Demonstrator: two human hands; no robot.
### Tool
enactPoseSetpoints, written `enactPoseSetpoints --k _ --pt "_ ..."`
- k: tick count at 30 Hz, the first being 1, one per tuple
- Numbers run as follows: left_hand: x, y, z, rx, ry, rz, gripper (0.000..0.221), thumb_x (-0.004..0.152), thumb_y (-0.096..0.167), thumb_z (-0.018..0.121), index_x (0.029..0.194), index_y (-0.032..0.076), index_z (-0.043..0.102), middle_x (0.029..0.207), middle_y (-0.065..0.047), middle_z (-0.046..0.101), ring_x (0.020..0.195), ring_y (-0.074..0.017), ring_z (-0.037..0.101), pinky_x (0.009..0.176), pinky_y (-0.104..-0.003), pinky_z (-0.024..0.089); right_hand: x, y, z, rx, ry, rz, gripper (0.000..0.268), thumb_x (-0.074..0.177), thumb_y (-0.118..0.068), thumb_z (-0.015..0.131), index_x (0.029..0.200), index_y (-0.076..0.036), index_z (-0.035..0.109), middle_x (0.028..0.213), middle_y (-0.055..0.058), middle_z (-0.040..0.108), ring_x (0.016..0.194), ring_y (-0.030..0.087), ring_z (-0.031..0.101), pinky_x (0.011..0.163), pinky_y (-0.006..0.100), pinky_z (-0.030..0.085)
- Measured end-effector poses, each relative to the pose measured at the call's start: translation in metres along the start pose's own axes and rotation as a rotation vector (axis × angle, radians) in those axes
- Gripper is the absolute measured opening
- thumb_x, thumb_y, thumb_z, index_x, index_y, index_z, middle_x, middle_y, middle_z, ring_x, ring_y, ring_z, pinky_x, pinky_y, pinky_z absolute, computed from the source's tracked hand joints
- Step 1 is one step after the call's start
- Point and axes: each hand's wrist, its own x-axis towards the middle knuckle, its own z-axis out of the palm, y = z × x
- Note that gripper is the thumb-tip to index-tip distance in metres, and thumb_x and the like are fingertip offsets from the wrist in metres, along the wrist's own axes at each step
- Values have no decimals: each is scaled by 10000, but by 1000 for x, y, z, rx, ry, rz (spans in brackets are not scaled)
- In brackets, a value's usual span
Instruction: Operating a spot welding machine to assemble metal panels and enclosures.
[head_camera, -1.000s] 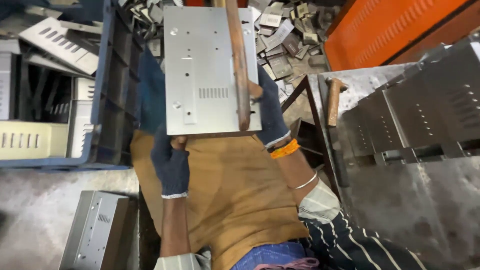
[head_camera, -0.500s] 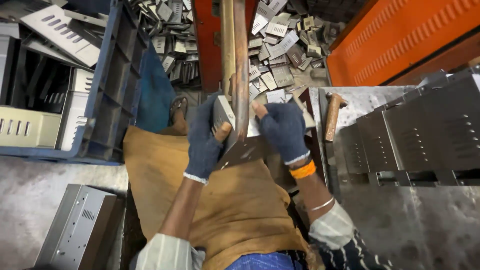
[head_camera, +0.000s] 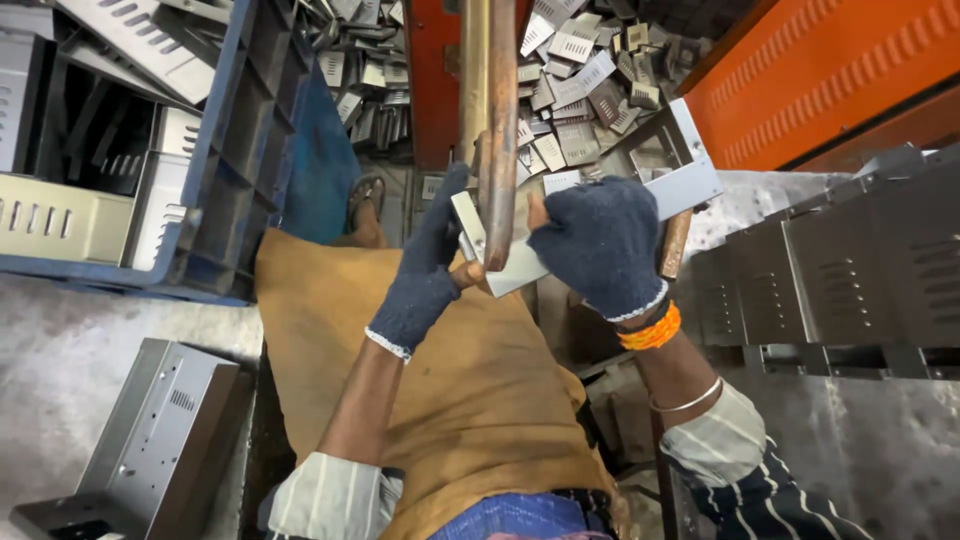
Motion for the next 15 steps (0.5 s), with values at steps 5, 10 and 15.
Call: enactPoseSetpoints --k 5,10,15 --pt "-4 -3 3 -38 16 17 1068 821 427 883 1651 79 307 1725 -68 314 1613 -227 296 1325 -404 262 2 0 0 -16 -10 8 398 875 -210 765 539 -87 592 547 154 542 533 375 538 580 498 404" --pt "0 0 9 -30 91 3 963 817 395 886 1586 85 398 1601 -60 446 1510 -222 418 1275 -404 341 6 3 5 107 -70 3 131 751 -209 700 647 -131 686 621 127 607 592 344 608 588 463 451" --pt "26 -38 -18 116 95 209 790 901 403 823 1526 90 454 1509 -41 518 1432 -192 491 1225 -362 401 26 17 17 -35 -13 28 176 680 -222 748 592 -98 659 605 169 585 604 390 598 576 497 442"
